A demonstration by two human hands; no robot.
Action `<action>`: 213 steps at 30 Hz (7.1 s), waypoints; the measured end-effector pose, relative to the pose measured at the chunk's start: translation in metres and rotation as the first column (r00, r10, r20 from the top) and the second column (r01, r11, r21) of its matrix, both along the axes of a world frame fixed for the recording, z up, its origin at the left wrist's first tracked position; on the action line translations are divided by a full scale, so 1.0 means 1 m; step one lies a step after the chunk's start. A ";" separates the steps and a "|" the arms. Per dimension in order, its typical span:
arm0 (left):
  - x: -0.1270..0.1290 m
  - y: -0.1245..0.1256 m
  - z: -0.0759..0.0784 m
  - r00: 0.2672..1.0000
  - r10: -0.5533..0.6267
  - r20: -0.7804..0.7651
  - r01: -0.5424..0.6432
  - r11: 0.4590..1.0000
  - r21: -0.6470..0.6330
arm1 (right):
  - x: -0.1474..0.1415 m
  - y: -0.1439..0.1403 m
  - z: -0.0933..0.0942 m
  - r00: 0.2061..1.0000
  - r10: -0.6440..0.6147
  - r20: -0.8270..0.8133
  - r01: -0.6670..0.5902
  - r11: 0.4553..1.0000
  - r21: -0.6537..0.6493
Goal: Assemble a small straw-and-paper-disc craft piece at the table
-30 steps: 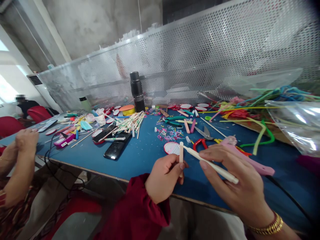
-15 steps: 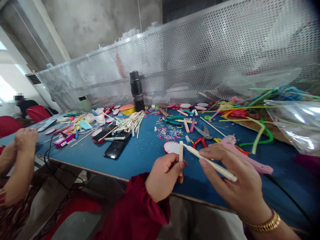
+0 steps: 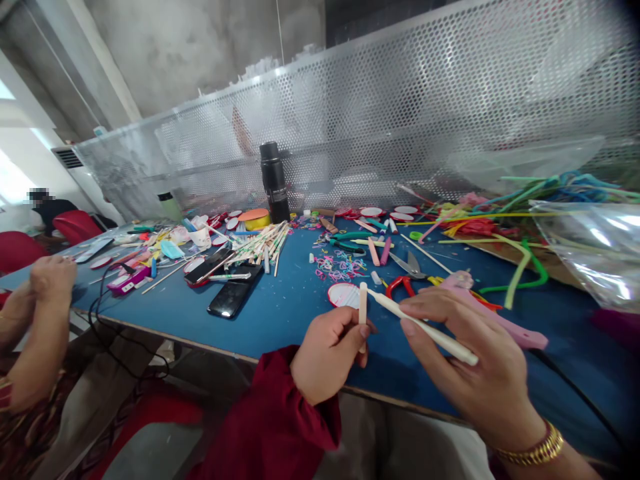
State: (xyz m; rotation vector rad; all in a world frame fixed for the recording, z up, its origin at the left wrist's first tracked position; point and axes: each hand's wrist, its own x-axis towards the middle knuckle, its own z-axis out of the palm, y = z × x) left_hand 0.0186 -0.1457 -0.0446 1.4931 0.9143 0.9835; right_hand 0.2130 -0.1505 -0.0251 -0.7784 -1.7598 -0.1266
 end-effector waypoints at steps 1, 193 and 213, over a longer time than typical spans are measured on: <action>0.000 0.000 0.000 1.000 0.000 0.000 0.000 1.000 0.000 | 0.000 0.000 0.000 1.000 -0.006 0.000 0.006 1.000 0.006; -0.001 -0.002 0.000 0.994 -0.012 -0.107 0.021 0.996 0.088 | 0.003 0.000 -0.005 0.997 0.061 -0.046 -0.061 0.998 0.004; -0.001 -0.003 0.000 0.996 -0.004 -0.093 0.013 0.996 0.092 | 0.004 -0.002 -0.003 0.999 0.030 -0.039 -0.030 1.000 0.002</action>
